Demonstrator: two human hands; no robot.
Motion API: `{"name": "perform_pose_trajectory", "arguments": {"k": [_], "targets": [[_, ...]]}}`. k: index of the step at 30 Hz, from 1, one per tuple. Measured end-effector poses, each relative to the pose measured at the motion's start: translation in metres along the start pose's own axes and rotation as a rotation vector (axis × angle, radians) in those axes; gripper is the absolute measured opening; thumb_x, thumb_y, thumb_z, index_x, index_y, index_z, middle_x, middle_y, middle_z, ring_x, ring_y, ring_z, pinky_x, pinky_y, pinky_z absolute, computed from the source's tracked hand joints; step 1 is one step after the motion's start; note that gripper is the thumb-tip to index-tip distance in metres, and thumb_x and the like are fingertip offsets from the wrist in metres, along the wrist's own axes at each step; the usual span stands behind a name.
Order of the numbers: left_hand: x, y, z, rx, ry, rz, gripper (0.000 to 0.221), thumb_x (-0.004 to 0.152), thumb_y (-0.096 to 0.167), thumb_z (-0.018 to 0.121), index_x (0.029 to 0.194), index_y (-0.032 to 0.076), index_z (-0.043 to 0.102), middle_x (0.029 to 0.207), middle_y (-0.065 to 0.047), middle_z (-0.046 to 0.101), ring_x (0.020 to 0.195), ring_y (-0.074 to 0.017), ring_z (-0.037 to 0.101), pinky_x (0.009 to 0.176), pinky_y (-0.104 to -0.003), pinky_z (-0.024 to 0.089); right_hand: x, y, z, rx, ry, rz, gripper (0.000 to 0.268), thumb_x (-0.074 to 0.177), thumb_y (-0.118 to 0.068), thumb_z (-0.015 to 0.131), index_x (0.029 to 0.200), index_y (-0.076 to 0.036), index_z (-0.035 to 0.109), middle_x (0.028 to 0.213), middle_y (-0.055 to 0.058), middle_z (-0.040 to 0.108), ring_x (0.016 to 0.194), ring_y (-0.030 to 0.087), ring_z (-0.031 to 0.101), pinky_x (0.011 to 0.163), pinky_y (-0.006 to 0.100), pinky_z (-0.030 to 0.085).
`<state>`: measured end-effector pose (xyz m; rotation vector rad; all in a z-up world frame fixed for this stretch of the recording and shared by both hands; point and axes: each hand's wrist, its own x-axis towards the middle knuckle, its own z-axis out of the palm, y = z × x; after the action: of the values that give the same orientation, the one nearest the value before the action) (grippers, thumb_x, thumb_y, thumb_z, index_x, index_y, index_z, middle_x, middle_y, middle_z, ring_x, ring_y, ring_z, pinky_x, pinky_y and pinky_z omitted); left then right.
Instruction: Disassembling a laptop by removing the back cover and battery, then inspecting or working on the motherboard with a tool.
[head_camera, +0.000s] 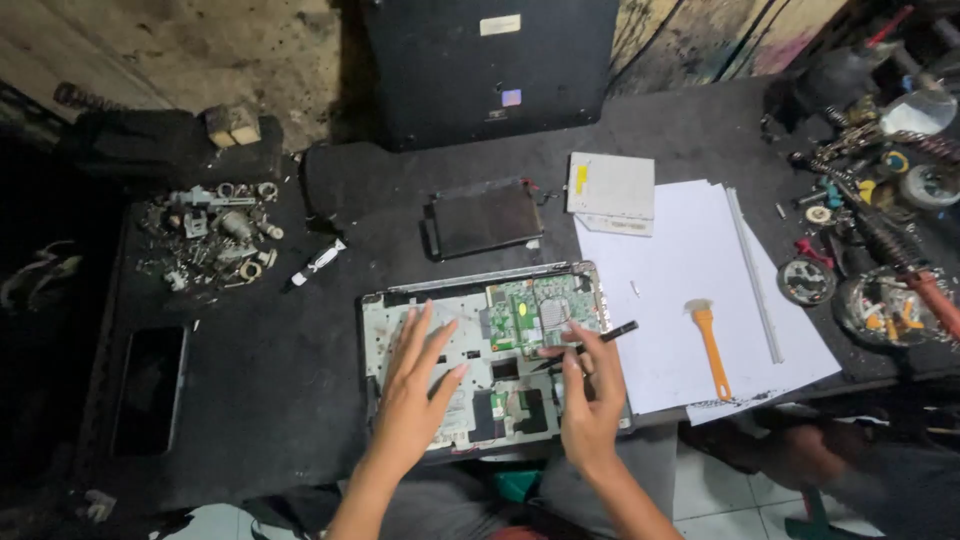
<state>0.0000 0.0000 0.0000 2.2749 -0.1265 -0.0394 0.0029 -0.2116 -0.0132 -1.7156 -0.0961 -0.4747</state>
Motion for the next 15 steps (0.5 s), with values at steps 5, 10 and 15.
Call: {"name": "perform_pose_trajectory", "arguments": {"k": [5, 10, 15], "targets": [[0.0, -0.012, 0.01, 0.334, 0.043, 0.183, 0.051, 0.108, 0.04, 0.043, 0.156, 0.023, 0.046, 0.169, -0.006, 0.027, 0.157, -0.0318, 0.017, 0.124, -0.053, 0.019, 0.01, -0.019, 0.003, 0.18, 0.02, 0.164, 0.067, 0.105, -0.005, 0.052, 0.157, -0.019, 0.013, 0.115, 0.017, 0.062, 0.09, 0.029, 0.078, 0.095, 0.043, 0.057], [0.0, -0.009, 0.008, 0.371, 0.054, 0.212, 0.045, 0.107, 0.037, 0.046, 0.15, 0.027, 0.055, 0.168, -0.005, 0.03, 0.155, -0.0351, 0.019, 0.122, -0.056, 0.02, 0.033, -0.043, -0.01, 0.238, -0.026, 0.413, 0.082, 0.098, -0.011, 0.057, 0.162, -0.021, 0.006, 0.108, 0.015, 0.065, 0.093, 0.024, 0.077, 0.077, 0.036, 0.043], [0.0, -0.009, 0.008, 0.351, 0.054, 0.207, 0.045, 0.107, 0.037, 0.046, 0.149, 0.027, 0.055, 0.168, -0.006, 0.03, 0.155, -0.0344, 0.02, 0.121, -0.056, 0.02, 0.068, -0.022, -0.038, 0.459, -0.105, 0.581, 0.039, 0.102, -0.014, 0.05, 0.139, -0.002, 0.051, 0.091, 0.008, 0.06, 0.088, 0.026, 0.067, 0.099, 0.046, 0.049]]}}
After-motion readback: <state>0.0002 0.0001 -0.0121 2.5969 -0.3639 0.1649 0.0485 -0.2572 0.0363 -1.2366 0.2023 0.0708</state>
